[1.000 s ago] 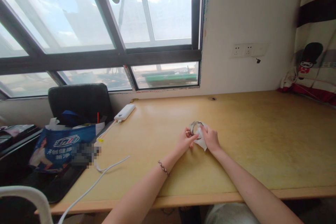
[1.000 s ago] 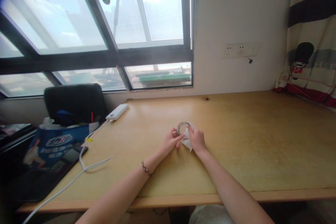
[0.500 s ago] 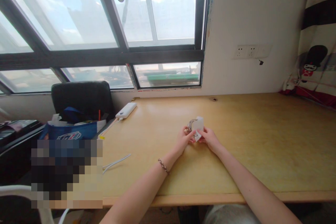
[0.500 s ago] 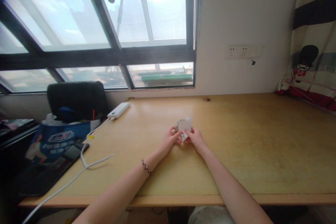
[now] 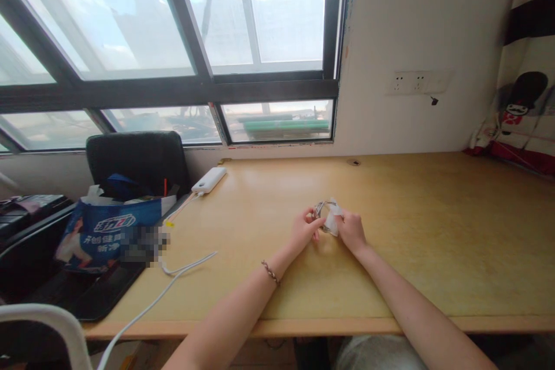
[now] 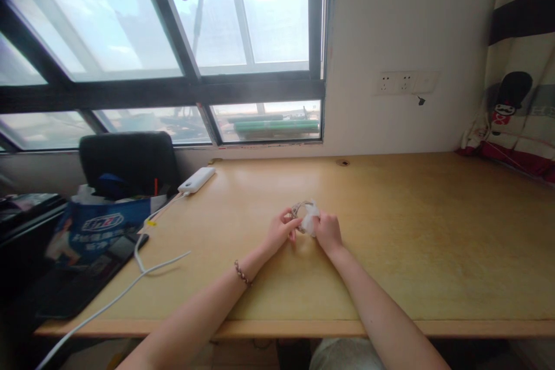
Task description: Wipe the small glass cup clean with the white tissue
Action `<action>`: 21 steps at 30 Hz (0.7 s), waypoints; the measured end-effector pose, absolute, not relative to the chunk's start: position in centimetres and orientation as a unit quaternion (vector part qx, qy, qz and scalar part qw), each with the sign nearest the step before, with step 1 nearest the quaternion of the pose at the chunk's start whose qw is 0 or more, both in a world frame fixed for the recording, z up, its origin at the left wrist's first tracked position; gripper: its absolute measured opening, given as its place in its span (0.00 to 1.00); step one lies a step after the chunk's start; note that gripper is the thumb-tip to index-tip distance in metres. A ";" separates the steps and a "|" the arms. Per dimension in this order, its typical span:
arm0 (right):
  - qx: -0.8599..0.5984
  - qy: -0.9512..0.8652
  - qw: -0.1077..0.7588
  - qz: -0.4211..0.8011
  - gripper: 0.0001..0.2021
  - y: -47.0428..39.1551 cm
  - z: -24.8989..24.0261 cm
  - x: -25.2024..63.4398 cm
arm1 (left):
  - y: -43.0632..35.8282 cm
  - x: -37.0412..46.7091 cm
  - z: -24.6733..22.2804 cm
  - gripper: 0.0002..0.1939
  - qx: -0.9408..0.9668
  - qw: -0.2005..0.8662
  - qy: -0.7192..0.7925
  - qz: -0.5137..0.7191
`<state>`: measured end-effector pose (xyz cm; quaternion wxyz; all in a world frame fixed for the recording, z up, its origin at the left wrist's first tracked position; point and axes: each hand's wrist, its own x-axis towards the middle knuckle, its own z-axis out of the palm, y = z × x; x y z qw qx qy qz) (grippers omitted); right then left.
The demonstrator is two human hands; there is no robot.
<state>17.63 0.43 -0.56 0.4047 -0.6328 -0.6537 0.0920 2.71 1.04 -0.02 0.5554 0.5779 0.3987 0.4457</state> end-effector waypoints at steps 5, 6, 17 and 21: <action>-0.580 -0.643 0.431 0.253 0.11 0.8 -0.9 17.0 | 1.2 2.5 0.5 0.14 0.553 0.519 0.423 0.496; -0.574 -0.635 0.422 0.299 0.12 0.9 -1.1 16.9 | 1.2 2.5 0.5 0.13 0.555 0.512 0.419 0.504; -0.645 -0.554 0.470 0.238 0.19 1.0 -1.6 16.8 | 0.1 3.3 2.2 0.23 0.537 0.657 0.274 0.452; -0.650 -0.532 0.454 0.296 0.27 0.9 -1.4 16.6 | 0.1 3.4 1.8 0.24 0.513 0.680 0.265 0.452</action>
